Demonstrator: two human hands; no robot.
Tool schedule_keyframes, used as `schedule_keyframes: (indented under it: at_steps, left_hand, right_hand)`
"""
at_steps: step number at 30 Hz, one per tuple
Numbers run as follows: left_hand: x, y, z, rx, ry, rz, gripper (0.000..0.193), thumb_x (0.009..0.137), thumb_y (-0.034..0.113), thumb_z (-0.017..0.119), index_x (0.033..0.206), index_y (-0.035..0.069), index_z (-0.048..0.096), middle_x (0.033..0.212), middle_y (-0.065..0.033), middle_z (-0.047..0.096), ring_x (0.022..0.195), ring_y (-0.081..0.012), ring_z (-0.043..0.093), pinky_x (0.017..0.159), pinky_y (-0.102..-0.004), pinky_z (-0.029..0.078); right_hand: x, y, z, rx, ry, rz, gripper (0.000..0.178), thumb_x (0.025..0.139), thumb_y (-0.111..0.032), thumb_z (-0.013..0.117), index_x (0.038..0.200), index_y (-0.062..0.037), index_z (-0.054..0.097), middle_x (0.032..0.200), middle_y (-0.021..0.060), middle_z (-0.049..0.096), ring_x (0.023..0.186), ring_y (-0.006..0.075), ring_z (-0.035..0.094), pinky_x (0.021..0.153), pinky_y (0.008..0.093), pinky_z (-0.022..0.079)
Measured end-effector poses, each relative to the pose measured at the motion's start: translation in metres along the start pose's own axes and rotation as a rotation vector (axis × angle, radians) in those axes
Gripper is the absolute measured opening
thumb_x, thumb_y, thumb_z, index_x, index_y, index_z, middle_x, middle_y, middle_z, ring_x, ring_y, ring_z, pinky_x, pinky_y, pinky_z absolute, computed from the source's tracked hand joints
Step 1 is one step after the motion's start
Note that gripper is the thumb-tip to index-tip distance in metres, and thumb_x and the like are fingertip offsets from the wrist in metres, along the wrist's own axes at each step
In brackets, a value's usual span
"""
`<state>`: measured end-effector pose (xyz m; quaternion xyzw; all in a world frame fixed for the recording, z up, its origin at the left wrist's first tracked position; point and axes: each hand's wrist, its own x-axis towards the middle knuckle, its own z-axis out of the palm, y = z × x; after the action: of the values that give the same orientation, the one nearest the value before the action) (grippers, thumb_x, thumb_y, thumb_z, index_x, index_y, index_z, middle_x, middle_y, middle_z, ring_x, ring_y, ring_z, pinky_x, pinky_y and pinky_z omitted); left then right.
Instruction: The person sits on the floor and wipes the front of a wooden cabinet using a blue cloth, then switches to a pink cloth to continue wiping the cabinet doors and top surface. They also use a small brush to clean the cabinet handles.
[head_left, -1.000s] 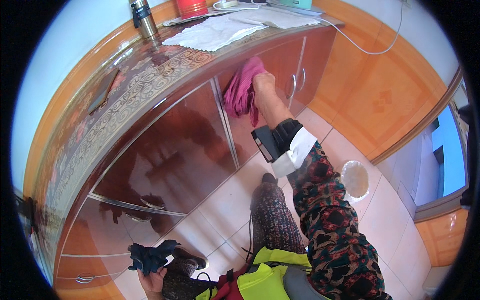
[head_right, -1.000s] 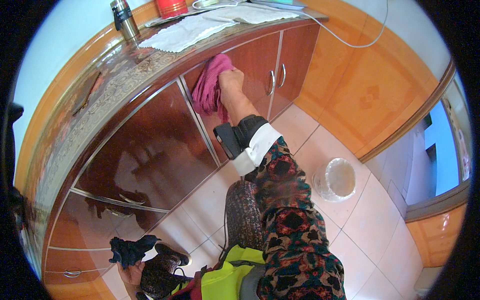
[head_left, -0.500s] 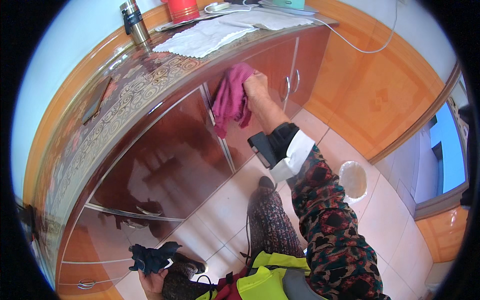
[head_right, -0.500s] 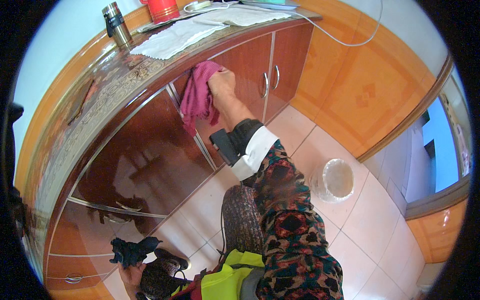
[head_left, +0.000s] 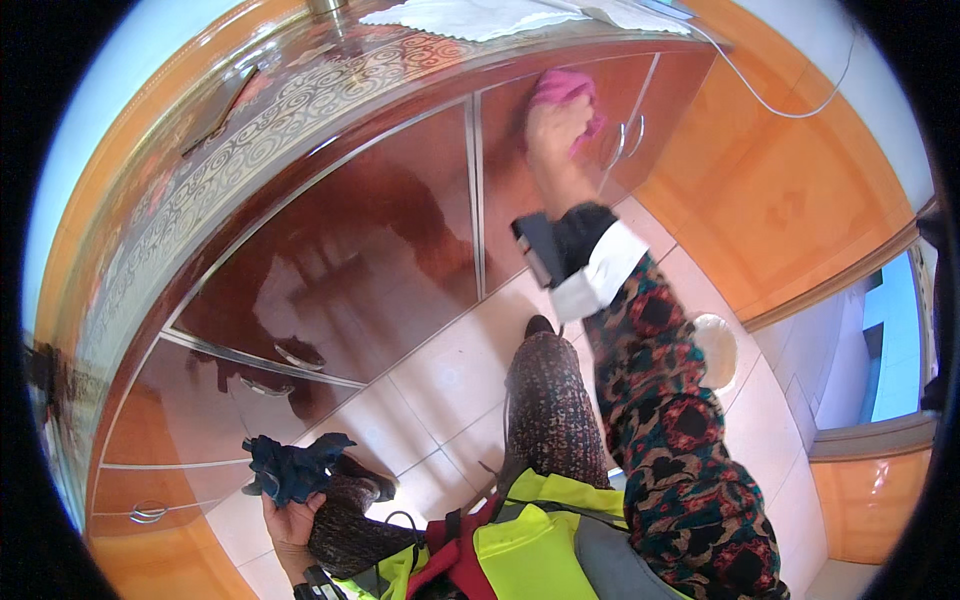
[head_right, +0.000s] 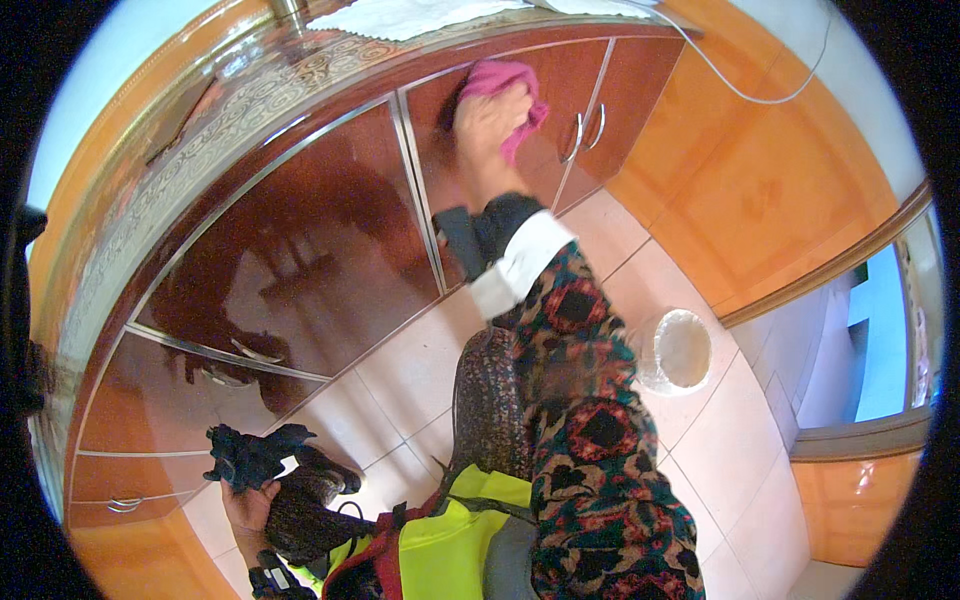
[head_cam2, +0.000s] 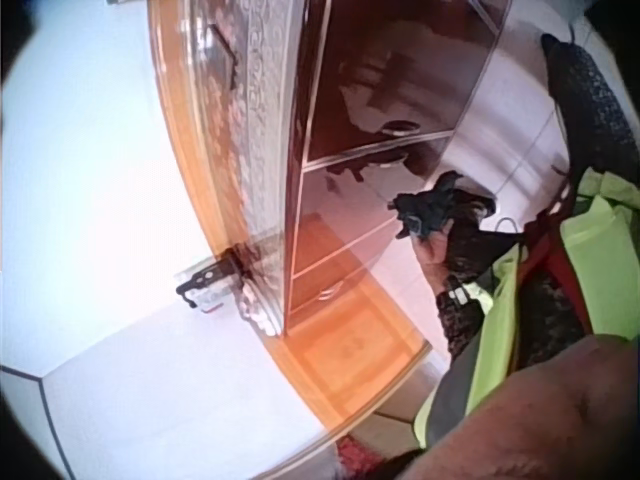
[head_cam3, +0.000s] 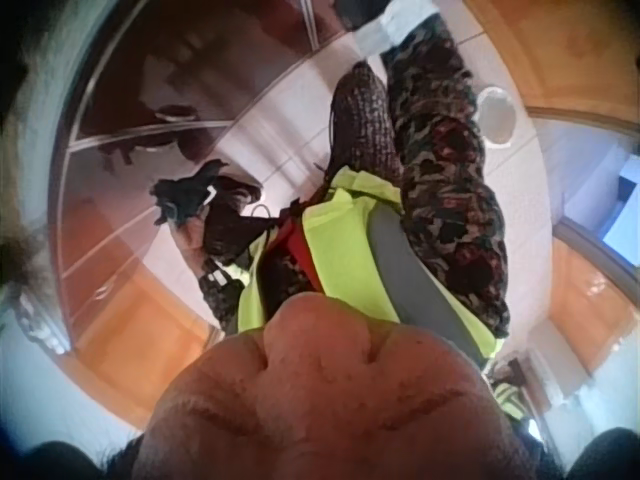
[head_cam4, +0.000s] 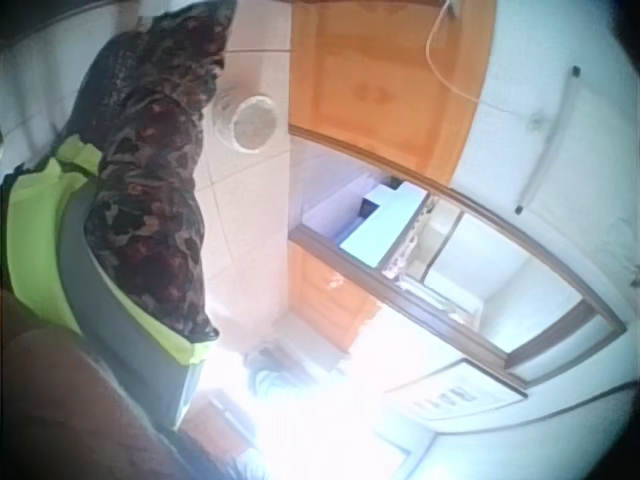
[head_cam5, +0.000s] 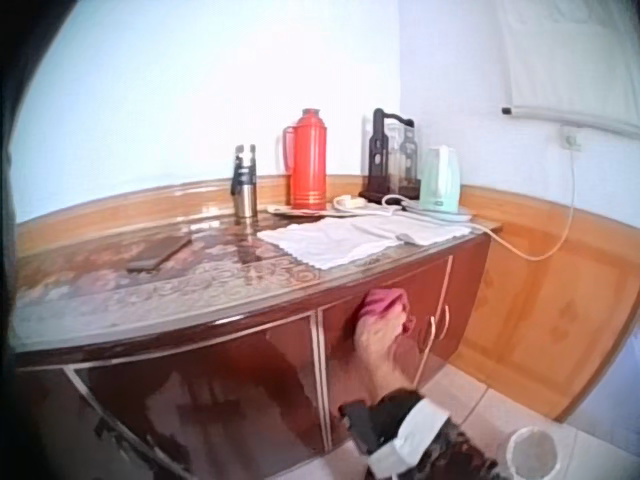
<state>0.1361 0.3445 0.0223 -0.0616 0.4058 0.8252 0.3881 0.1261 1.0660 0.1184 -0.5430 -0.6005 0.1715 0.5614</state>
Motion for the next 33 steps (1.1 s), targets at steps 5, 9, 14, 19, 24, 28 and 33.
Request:
schedule_keyframes:
  at_steps: [5,9,14,19,24,28,33]
  left_hand:
    - [0.000,-0.002,0.008,0.065,0.065,0.051,0.056,0.097,0.049,0.048,0.135,0.009,0.050,0.127,-0.0168,0.061,0.105,-0.0365,0.064,0.080,-0.0534,0.058]
    - [0.000,-0.002,0.013,0.064,0.046,0.046,0.056,0.097,0.049,0.048,0.137,0.009,0.049,0.129,-0.0168,0.060,0.107,-0.0366,0.063,0.080,-0.0534,0.058]
    - [0.000,-0.001,0.017,0.038,-0.032,0.041,0.055,0.099,0.044,0.045,0.143,0.011,0.043,0.140,-0.0143,0.052,0.119,-0.0357,0.058,0.083,-0.0541,0.057]
    - [-0.001,-0.002,0.016,0.058,-0.084,0.049,0.053,0.100,0.044,0.043,0.141,0.011,0.046,0.139,-0.0133,0.054,0.119,-0.0349,0.057,0.083,-0.0531,0.057]
    - [-0.009,0.000,0.005,-0.011,-0.094,0.043,0.051,0.101,0.043,0.041,0.139,0.010,0.047,0.138,-0.0138,0.055,0.118,-0.0353,0.058,0.085,-0.0535,0.056]
    - [-0.015,0.002,-0.003,-0.009,-0.154,0.088,0.050,0.102,0.043,0.040,0.140,0.010,0.046,0.137,-0.0141,0.055,0.118,-0.0356,0.058,0.086,-0.0537,0.055]
    - [-0.021,0.002,-0.009,-0.069,-0.120,0.104,0.051,0.102,0.042,0.040,0.140,0.009,0.045,0.136,-0.0153,0.055,0.117,-0.0358,0.059,0.086,-0.0540,0.055]
  right_hand:
    - [-0.168,0.000,-0.005,0.055,-0.042,-0.299,0.047,0.082,-0.018,0.055,0.121,0.0066,0.047,0.139,0.0403,0.033,0.132,0.0566,0.028,0.114,0.0576,0.018]
    - [-0.229,0.022,-0.008,0.200,-0.181,-0.241,0.038,0.084,-0.020,0.055,0.110,0.0069,0.051,0.130,0.0401,0.042,0.129,0.0558,0.033,0.113,0.0580,0.021]
    - [-0.259,0.069,0.009,0.177,-0.096,0.128,0.027,0.084,-0.012,0.054,0.104,0.0053,0.053,0.116,0.0290,0.053,0.113,0.0445,0.048,0.104,0.0504,0.034]
    - [-0.237,0.091,-0.035,0.476,-0.369,0.540,0.028,0.084,-0.010,0.052,0.107,0.0059,0.051,0.119,0.0300,0.052,0.115,0.0431,0.048,0.103,0.0504,0.035]
    - [-0.187,0.014,-0.080,0.648,-0.359,0.423,0.030,0.084,-0.009,0.050,0.110,0.0064,0.050,0.121,0.0309,0.052,0.117,0.0418,0.048,0.103,0.0504,0.036]
    - [-0.186,-0.050,-0.105,0.698,-0.300,0.225,0.032,0.084,-0.007,0.048,0.112,0.0069,0.050,0.123,0.0317,0.051,0.118,0.0408,0.049,0.103,0.0503,0.037]
    - [-0.260,-0.093,-0.067,0.440,-0.218,-0.100,0.034,0.084,-0.006,0.047,0.115,0.0074,0.049,0.125,0.0326,0.050,0.120,0.0395,0.049,0.102,0.0503,0.038]
